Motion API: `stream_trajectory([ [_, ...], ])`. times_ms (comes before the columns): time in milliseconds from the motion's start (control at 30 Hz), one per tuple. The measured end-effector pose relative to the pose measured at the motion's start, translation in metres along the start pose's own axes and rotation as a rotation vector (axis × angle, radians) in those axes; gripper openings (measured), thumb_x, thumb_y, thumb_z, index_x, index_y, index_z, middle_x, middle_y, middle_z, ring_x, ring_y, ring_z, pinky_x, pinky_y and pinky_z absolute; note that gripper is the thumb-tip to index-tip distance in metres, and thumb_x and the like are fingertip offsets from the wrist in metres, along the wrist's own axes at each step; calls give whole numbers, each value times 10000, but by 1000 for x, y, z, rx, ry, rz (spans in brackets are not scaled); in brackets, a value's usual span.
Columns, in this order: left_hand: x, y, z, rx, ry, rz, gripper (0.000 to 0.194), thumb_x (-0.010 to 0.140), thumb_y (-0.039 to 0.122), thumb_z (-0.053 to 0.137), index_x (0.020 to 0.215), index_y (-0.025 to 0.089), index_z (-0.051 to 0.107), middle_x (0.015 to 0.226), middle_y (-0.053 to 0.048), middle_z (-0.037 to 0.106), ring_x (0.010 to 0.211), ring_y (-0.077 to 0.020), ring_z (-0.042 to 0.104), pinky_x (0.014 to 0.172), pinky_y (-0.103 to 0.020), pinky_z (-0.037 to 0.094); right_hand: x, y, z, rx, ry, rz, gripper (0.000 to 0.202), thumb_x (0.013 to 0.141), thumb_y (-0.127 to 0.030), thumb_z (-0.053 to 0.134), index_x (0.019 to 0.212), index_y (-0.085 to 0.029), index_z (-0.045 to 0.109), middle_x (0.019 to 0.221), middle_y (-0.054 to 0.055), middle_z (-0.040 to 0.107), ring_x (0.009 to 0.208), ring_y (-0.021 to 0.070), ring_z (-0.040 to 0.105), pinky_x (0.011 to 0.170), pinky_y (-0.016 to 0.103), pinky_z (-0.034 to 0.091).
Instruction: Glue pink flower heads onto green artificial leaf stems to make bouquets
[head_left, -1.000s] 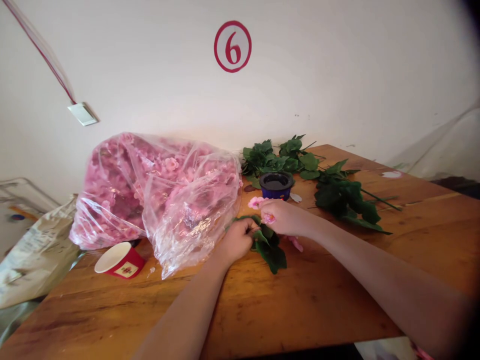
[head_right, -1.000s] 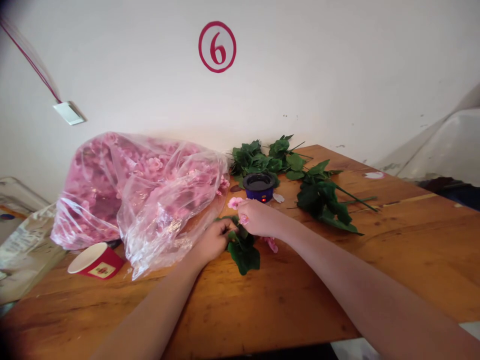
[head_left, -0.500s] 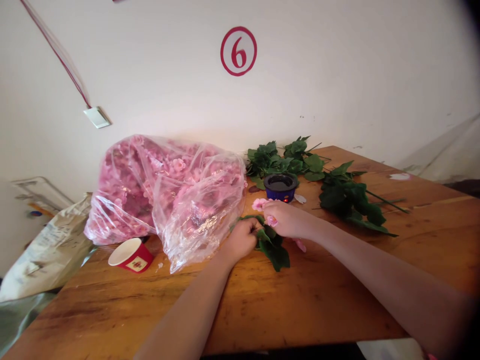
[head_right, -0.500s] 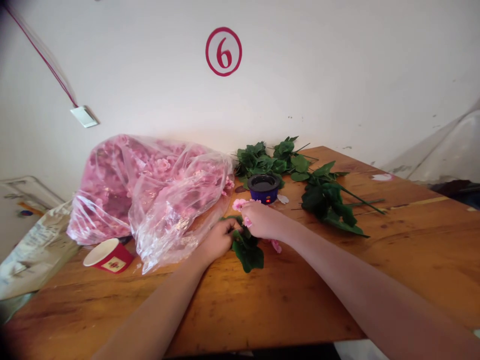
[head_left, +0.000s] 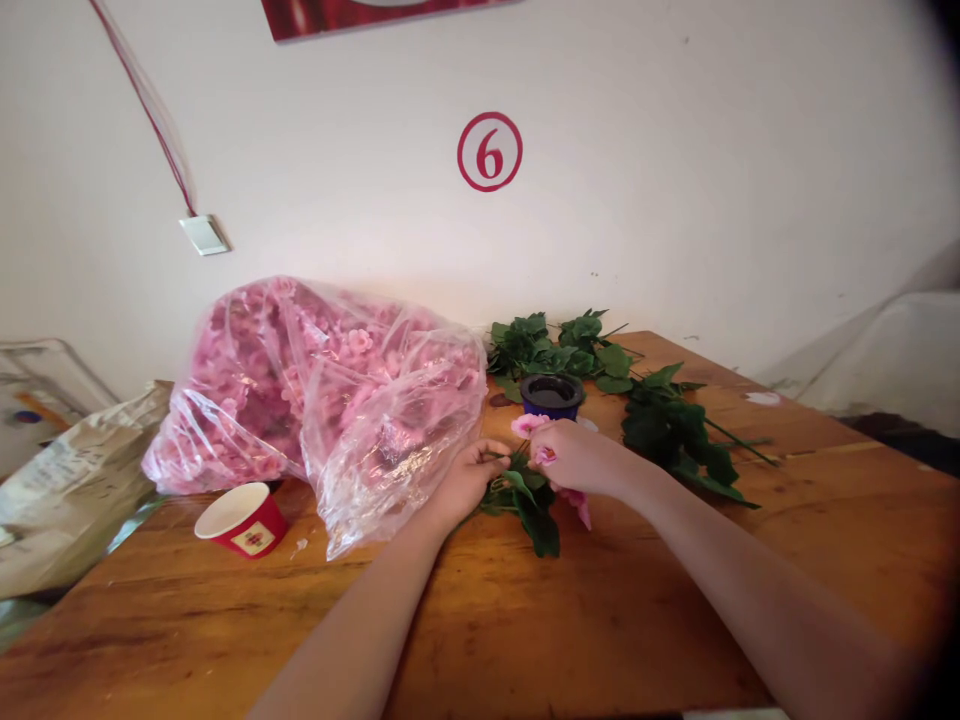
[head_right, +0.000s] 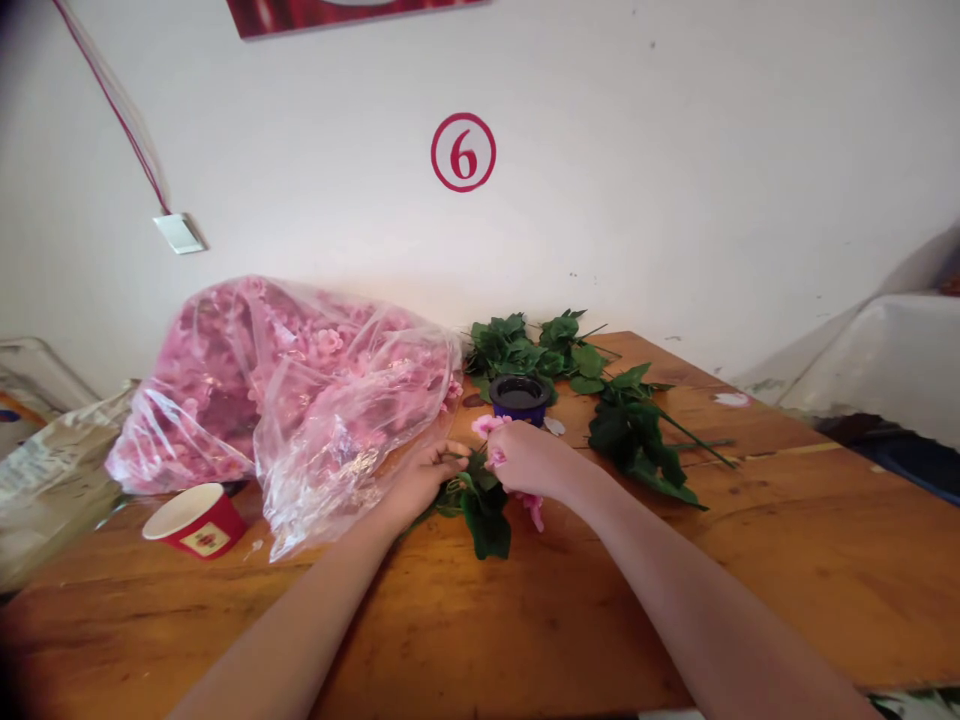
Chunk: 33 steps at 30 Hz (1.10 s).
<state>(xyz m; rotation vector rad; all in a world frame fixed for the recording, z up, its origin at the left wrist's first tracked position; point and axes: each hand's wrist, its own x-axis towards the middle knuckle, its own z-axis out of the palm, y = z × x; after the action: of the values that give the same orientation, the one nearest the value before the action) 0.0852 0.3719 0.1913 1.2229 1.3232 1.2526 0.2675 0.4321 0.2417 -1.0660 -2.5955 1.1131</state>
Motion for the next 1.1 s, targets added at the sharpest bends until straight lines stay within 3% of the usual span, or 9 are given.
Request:
stream_trajectory([
  [100, -1, 3, 3, -26, -2, -62, 285, 626, 172, 714, 907, 134, 691, 712, -27, 679, 627, -132, 596, 610, -239, 453, 1, -3, 4, 52, -9, 89, 694, 708, -125, 502, 1379, -244, 371, 476, -12, 602, 352, 202, 575, 331, 255, 378],
  [167, -3, 4, 5, 16, -1, -77, 250, 628, 154, 706, 877, 139, 709, 728, -30, 687, 632, -127, 585, 607, -237, 445, 1, -5, 5, 54, -11, 131, 688, 724, -139, 499, 1385, -252, 347, 478, -15, 602, 351, 204, 577, 329, 257, 391],
  [300, -5, 6, 7, 109, -18, -90, 96, 688, 188, 653, 734, 137, 720, 681, -20, 670, 587, -105, 532, 599, -235, 416, -1, -7, 3, 45, -32, 109, 454, 757, -206, 518, 1210, -232, 506, 556, 22, 651, 334, 179, 560, 338, 265, 415],
  [467, -7, 9, 4, 94, 1, -89, 148, 674, 171, 602, 743, 155, 732, 706, -20, 687, 660, -144, 572, 648, -260, 442, -3, -7, 1, -28, 18, 122, 154, 819, -257, 470, 889, -209, 598, 575, 31, 660, 384, 171, 583, 388, 260, 428],
  [667, -4, -1, -4, 126, -99, 47, 262, 682, 175, 503, 789, 166, 742, 814, -31, 702, 794, -179, 599, 708, -274, 448, 2, -5, -4, -384, 330, -242, 154, 821, -194, 518, 719, -174, 632, 803, 77, 680, 767, 187, 625, 676, 266, 457],
  [800, -2, -7, -3, 122, -189, 21, 382, 652, 165, 567, 1009, 170, 704, 818, -17, 674, 706, -141, 571, 654, -249, 418, 10, -1, -3, -533, 396, -434, 186, 847, -127, 494, 848, -177, 673, 963, 94, 662, 944, 211, 552, 830, 309, 433],
  [900, -3, -4, 0, 104, -144, 22, 505, 613, 125, 606, 1115, 160, 636, 734, 8, 617, 618, -105, 518, 574, -215, 359, 12, 6, -2, -568, 475, -452, 177, 855, -203, 562, 1005, -176, 651, 1062, 109, 621, 1032, 241, 512, 910, 357, 409],
  [1000, -6, 3, 3, 74, -63, -9, 558, 583, 91, 615, 1137, 144, 573, 654, 41, 549, 568, -90, 482, 539, -207, 335, 13, 14, -5, -460, 528, -327, 514, 746, -373, 723, 1189, -179, 549, 1179, 132, 556, 1127, 278, 487, 911, 373, 414],
  [1100, -7, 6, 4, 51, 2, -22, 608, 557, 75, 629, 1149, 148, 512, 659, 55, 530, 579, -94, 500, 548, -208, 361, 13, 23, -11, -331, 427, -176, 798, 622, -430, 805, 1294, -194, 446, 1174, 133, 564, 1050, 277, 554, 807, 334, 440],
])
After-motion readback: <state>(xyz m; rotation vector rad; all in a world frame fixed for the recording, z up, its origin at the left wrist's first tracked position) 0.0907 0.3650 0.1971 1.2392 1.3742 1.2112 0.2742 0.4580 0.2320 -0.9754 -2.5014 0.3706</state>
